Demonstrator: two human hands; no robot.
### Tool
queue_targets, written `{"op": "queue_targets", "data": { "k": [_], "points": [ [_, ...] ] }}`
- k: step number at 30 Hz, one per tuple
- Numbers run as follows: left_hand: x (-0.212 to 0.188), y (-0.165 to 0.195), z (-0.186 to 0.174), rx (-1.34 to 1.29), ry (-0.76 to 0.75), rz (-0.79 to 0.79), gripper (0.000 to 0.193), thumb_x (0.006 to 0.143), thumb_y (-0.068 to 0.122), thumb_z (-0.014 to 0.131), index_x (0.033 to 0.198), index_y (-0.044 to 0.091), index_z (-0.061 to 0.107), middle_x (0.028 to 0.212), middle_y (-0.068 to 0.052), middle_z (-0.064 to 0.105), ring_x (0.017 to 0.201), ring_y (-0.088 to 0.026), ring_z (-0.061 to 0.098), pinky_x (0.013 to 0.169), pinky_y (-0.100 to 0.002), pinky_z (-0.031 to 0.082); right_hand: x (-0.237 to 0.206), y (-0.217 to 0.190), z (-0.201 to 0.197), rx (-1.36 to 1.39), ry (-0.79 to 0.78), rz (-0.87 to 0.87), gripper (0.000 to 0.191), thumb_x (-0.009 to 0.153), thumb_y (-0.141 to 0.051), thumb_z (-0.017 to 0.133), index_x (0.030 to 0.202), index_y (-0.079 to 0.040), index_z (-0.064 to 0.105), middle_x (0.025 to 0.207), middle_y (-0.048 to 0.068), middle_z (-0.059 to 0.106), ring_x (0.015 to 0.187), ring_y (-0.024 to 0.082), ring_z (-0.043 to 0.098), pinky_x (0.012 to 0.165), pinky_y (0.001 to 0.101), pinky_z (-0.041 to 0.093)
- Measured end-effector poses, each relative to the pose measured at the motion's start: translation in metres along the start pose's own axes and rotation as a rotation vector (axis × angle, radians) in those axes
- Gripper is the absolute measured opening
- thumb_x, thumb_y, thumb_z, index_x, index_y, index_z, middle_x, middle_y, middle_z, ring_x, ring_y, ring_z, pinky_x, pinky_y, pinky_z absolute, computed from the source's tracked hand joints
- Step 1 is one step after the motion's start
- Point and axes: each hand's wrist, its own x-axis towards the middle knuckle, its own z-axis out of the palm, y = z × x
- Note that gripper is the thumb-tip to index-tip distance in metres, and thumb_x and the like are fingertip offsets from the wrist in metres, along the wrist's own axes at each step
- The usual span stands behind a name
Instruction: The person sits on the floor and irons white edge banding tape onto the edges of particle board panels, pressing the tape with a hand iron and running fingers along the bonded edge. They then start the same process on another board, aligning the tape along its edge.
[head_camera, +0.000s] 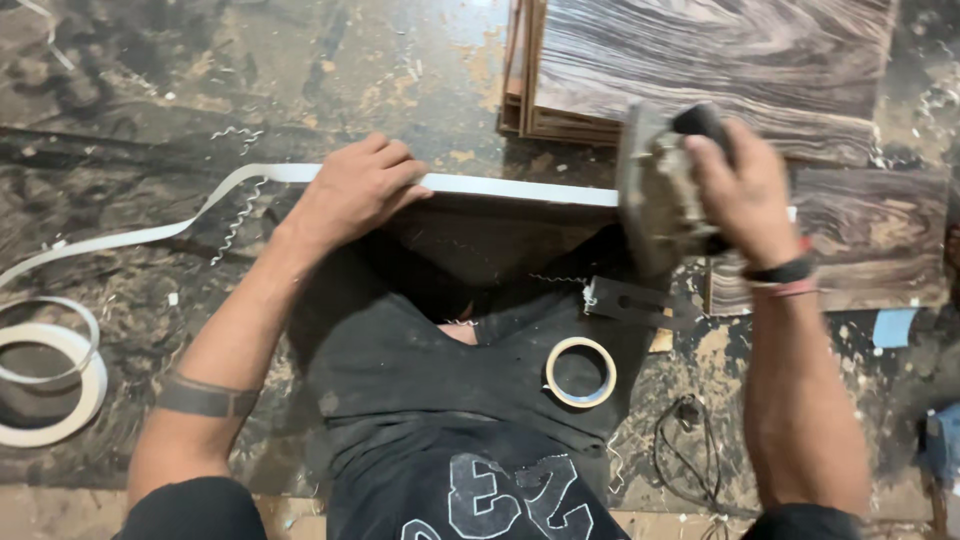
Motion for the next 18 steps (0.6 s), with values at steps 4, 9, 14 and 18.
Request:
{"op": "queue_targets", "data": {
  "k": [4, 9, 14, 18],
  "points": [
    [-0.004, -0.003, 0.001, 0.019, 0.022, -0.019, 0.022, 0.094, 0.030, 0.074, 0.106, 0.012, 0.072, 0.096, -0.003, 0.065, 0.092, -0.027, 0.062, 0.079, -0.038, 0.053, 0.009, -0.074, 0.080, -0.002, 0.000, -0.213, 0.030, 0.107, -0.031, 0.064, 0.115, -0.002, 0.066, 0.086, 0.016, 0.068, 0.076, 0.030, 0.067, 0.070, 0.0412, 0.052],
    [-0.023, -0.025, -0.016, 0.049, -0.004, -0.017, 0.022, 0.095, 0.034, 0.074, 0.103, 0.013, 0.072, 0.094, -0.004, 0.064, 0.091, -0.027, 0.062, 0.076, -0.039, 0.053, 0.013, -0.158, 0.150, 0.028, -0.038, -0.223, 0.033, 0.103, -0.036, 0.063, 0.111, -0.004, 0.066, 0.087, 0.022, 0.070, 0.082, 0.041, 0.069, 0.071, 0.0472, 0.052],
    [-0.053, -0.050, -0.038, 0.144, 0.000, -0.034, 0.020, 0.094, 0.032, 0.073, 0.100, 0.013, 0.071, 0.093, -0.004, 0.063, 0.091, -0.027, 0.062, 0.077, -0.039, 0.052, 0.019, -0.204, 0.183, 0.044, -0.078, -0.284, 0.035, 0.106, -0.036, 0.062, 0.109, -0.001, 0.062, 0.088, 0.024, 0.069, 0.087, 0.045, 0.067, 0.072, 0.0491, 0.050],
    [-0.059, -0.052, -0.039, 0.171, 0.019, -0.038, 0.017, 0.096, 0.029, 0.071, 0.098, 0.013, 0.069, 0.093, -0.003, 0.063, 0.092, -0.025, 0.063, 0.079, -0.039, 0.051, 0.023, -0.204, 0.185, 0.024, -0.133, -0.224, 0.035, 0.103, -0.036, 0.062, 0.112, -0.003, 0.064, 0.085, 0.022, 0.069, 0.083, 0.043, 0.068, 0.071, 0.0478, 0.051]
  ]
}}
